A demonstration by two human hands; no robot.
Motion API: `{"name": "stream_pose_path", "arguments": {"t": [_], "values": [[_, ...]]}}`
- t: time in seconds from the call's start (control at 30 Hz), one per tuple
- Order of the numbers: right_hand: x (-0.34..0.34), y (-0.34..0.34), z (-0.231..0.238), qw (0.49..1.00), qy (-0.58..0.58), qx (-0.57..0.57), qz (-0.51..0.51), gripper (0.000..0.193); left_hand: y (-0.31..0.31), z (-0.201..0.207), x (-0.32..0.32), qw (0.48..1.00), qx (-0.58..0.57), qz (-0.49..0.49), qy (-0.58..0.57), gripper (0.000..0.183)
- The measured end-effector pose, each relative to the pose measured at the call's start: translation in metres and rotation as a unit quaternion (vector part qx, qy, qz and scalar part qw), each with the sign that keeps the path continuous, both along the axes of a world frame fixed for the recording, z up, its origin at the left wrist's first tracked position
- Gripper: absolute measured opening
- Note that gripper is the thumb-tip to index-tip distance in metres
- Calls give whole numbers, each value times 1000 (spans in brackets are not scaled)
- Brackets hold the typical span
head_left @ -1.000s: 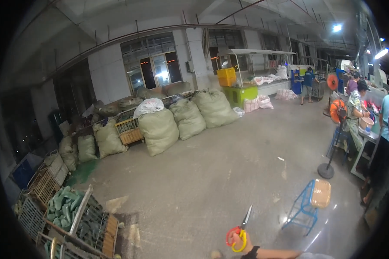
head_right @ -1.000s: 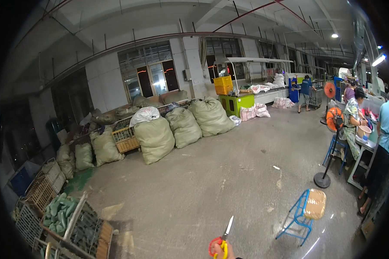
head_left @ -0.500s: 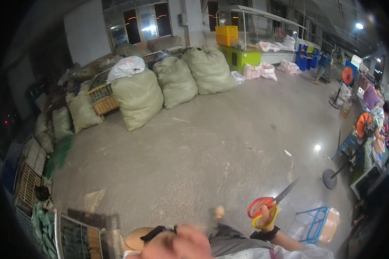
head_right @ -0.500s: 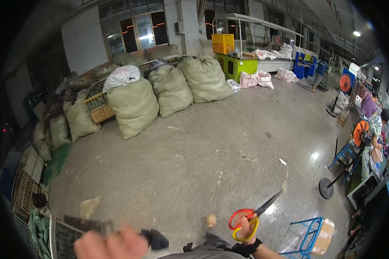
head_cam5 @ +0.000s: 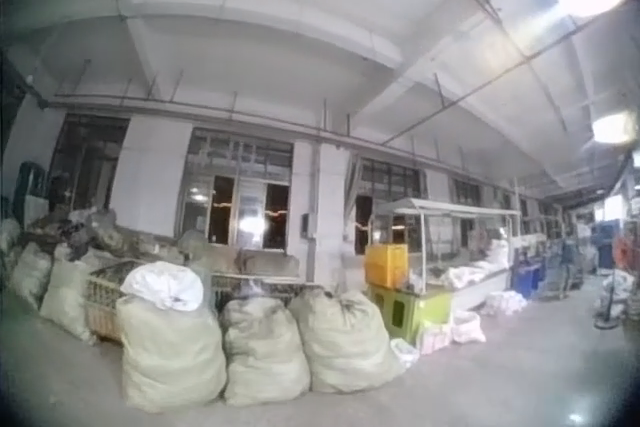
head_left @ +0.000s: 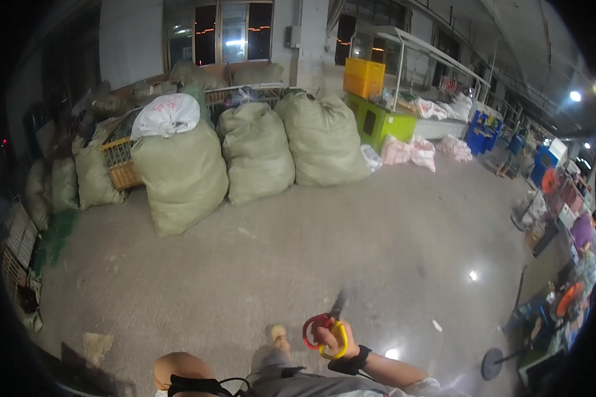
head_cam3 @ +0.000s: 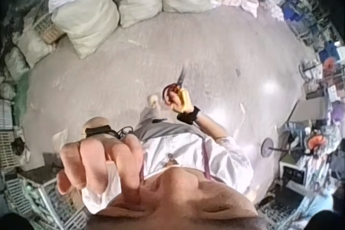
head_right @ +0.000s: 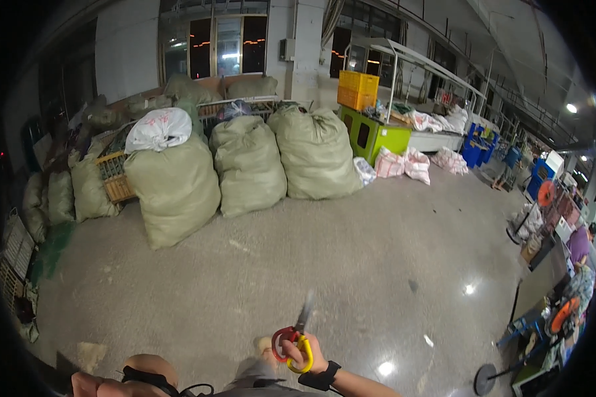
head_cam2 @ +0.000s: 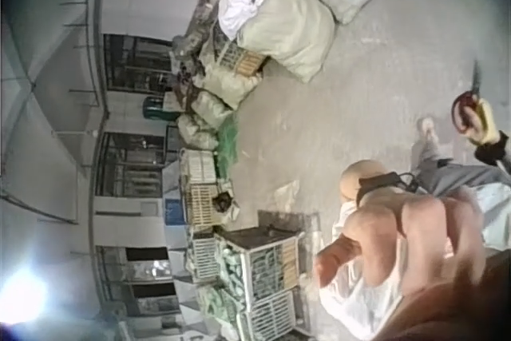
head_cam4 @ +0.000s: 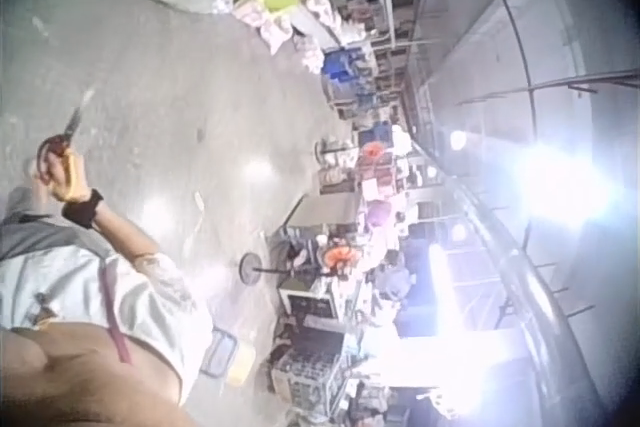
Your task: Retrieving shoe uppers from a large storage bag and organizing them on a workbench.
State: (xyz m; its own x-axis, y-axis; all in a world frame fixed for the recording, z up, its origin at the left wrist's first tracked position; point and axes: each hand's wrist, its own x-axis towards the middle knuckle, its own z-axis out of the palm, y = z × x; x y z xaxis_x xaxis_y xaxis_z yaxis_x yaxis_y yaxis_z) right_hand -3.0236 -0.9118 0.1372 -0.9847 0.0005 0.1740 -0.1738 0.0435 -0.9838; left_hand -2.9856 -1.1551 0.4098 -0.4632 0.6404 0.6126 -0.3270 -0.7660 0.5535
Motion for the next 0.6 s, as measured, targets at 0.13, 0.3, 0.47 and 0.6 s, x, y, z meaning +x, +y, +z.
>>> {"name": "stream_pose_path", "arguments": {"t": [0.13, 0.3, 0.47, 0.6], "values": [[-163, 62, -8, 998, -51, -47, -12, 15, 43, -12, -186, 986, 38, -60, 154, 25], [-313, 184, -28, 988, 16, -120, -98, 22, 156, -4, -402, 950, 245, 93, 167, 12], [-429, 350, -102, 935, -111, 36, -335, 19, 313, -57, -643, 931, -85, 260, 243, 11], [-554, 434, -82, 818, -132, 432, -355, 30, 439, -132, -819, 781, -346, 341, 392, 15]]}}
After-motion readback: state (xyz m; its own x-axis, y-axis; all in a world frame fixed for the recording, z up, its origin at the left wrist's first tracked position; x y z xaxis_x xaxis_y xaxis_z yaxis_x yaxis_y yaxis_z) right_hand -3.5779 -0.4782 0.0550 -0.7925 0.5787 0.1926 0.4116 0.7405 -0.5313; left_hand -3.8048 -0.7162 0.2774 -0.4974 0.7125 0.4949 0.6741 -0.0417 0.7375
